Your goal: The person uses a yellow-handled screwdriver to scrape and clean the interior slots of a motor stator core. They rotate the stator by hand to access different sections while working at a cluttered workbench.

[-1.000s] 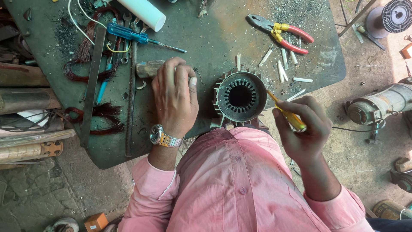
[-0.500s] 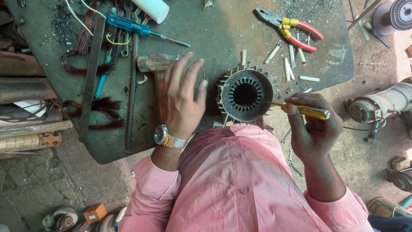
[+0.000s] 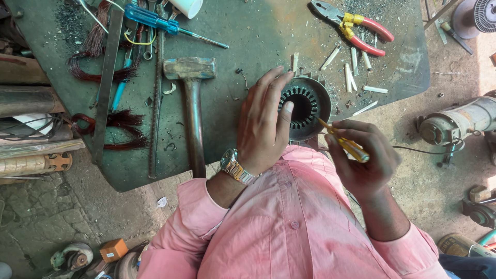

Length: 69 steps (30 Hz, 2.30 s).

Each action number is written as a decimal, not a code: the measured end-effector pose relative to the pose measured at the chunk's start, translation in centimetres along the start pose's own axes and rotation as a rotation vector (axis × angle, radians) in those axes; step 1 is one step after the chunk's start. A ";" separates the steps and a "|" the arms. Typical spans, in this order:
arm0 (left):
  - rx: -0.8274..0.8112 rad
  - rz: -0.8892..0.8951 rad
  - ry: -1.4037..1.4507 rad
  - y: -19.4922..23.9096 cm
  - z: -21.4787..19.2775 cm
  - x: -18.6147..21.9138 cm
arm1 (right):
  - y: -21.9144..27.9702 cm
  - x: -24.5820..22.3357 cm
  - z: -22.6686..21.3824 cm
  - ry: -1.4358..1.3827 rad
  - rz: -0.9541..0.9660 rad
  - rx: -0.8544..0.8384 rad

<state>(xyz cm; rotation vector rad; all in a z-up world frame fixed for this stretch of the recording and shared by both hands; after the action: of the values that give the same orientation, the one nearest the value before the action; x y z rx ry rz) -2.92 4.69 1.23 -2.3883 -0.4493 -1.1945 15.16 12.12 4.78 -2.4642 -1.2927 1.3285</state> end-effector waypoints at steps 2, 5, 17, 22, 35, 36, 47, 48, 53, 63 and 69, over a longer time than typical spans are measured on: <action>-0.012 -0.004 -0.018 -0.1 0.2 -0.1 | 0.2 -0.1 0.2 0.014 -0.022 -0.015; -0.021 0.001 -0.086 -0.2 0.3 -0.1 | 0.8 0.0 0.1 0.030 -0.035 -0.017; -0.014 0.019 -0.059 -0.5 0.0 -0.3 | 2.1 1.7 0.3 -0.064 -0.203 -0.055; -0.019 0.027 -0.057 -0.4 0.3 -0.4 | 2.2 1.8 -1.1 -0.050 -0.022 -0.014; -0.019 0.018 -0.067 -0.3 0.3 -0.6 | 0.4 0.3 -0.4 -0.057 -0.009 -0.065; -0.019 0.016 -0.067 -0.3 0.3 -0.6 | 0.4 0.0 -0.2 -0.035 -0.033 -0.075; -0.017 0.025 -0.064 0.0 0.1 -0.4 | 1.0 -0.8 0.7 0.051 -0.408 -0.124; -0.017 0.027 -0.067 -0.1 0.1 -0.5 | 0.9 -0.6 0.7 0.042 -0.365 -0.122; -0.016 0.005 -0.054 -0.2 0.4 -0.8 | 1.1 -0.3 0.2 -0.052 -0.186 -0.076; -0.035 0.007 -0.055 -0.3 0.2 -0.6 | 0.4 -0.9 0.0 -0.003 -0.169 -0.044; -0.023 0.015 -0.060 -0.2 0.2 -0.6 | 0.5 -0.9 0.1 -0.015 -0.145 -0.048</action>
<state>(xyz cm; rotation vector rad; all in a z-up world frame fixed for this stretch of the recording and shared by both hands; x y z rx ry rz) -3.21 4.96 0.67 -2.4479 -0.4384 -1.1297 15.15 11.18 5.08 -2.3430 -1.4919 1.2981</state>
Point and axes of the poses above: each hand's wrist, its own y-axis away from the middle knuckle, its own z-axis out of the palm, x = y × z, the point moved 5 cm from there along -y, towards the middle knuckle, and after that the axes turned 1 degree about -z, right-handed, at the moved point
